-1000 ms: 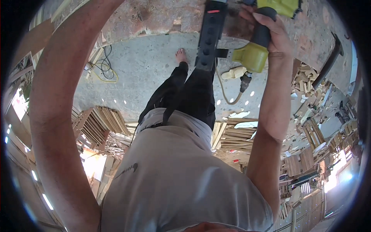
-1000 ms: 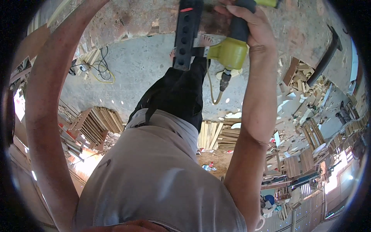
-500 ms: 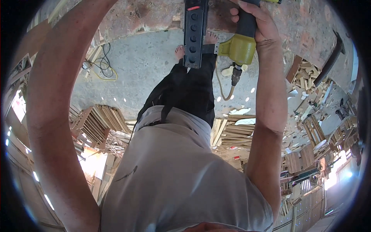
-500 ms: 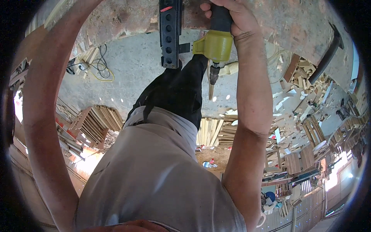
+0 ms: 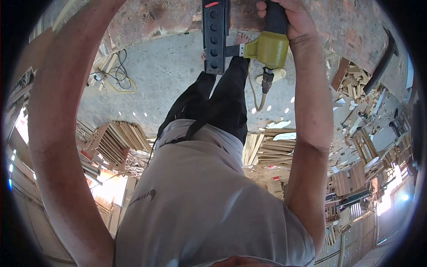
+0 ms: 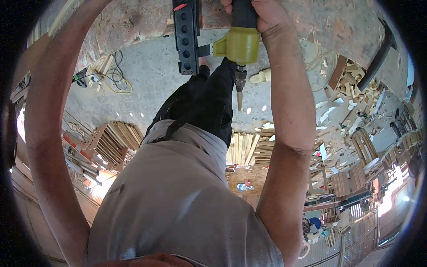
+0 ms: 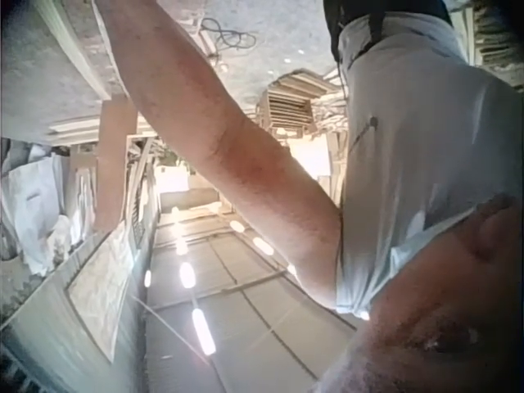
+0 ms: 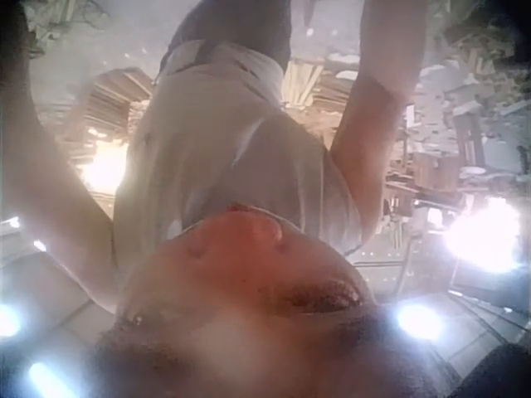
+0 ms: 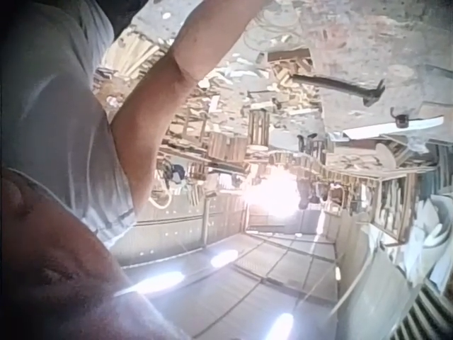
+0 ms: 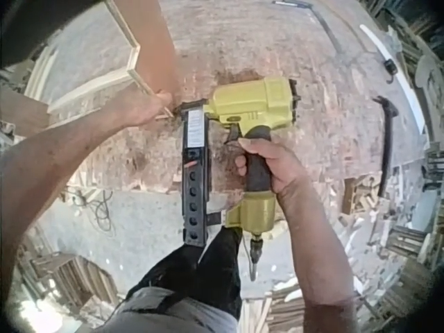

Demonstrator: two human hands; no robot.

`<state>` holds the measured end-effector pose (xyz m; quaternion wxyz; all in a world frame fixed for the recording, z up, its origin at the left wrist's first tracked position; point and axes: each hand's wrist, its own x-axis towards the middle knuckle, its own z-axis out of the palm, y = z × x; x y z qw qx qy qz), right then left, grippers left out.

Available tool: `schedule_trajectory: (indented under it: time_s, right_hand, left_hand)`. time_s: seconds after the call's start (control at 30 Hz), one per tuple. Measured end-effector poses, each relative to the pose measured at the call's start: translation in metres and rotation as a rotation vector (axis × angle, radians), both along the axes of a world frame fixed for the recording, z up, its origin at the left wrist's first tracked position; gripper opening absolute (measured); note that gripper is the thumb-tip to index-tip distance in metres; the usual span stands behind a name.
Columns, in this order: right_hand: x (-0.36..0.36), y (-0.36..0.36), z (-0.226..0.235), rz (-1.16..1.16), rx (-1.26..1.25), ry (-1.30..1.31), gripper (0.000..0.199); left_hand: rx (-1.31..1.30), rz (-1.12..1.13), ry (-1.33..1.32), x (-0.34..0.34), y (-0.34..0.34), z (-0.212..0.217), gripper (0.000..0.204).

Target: The person arranges wooden pieces on a workbench and joins them together using a pneumatic nail gun and a hammer to assemble a wooden frame.

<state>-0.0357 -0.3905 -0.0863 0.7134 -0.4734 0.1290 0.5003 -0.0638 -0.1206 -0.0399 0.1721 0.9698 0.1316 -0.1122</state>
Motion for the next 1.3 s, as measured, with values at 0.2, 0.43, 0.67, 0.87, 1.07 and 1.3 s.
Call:
schedule_trajectory:
  time_s: [0.2,0.43,0.67,0.87,1.07,1.3]
  right_hand:
    - [0.001,0.002,-0.002,0.013,0.008,-0.05,0.019]
    - [0.0,0.002,-0.002,0.014,-0.01,-0.052,0.019]
    - [0.001,0.0,-0.001,-0.011,-0.018,0.011,0.019]
    - [-0.002,-0.003,-0.002,0.0,0.019,-0.052,0.023]
    - [-0.002,-0.008,-0.024,-0.022,0.171,-0.111,0.033]
    - [0.003,-0.005,-0.016,-0.046,0.213,-0.054,0.046]
  left_hand:
    - [-0.03,-0.021,0.037,0.002,0.009,-0.005,0.038]
    - [0.024,-0.039,-0.007,0.001,0.007,-0.008,0.042]
    - [0.071,-0.063,0.137,0.002,0.013,-0.005,0.042]
    - [0.096,-0.054,0.026,-0.005,0.0,0.01,0.038]
    - [-0.298,0.066,-0.081,-0.05,0.064,-0.006,0.034]
    - [0.183,0.264,-0.447,-0.03,0.071,-0.055,0.027]
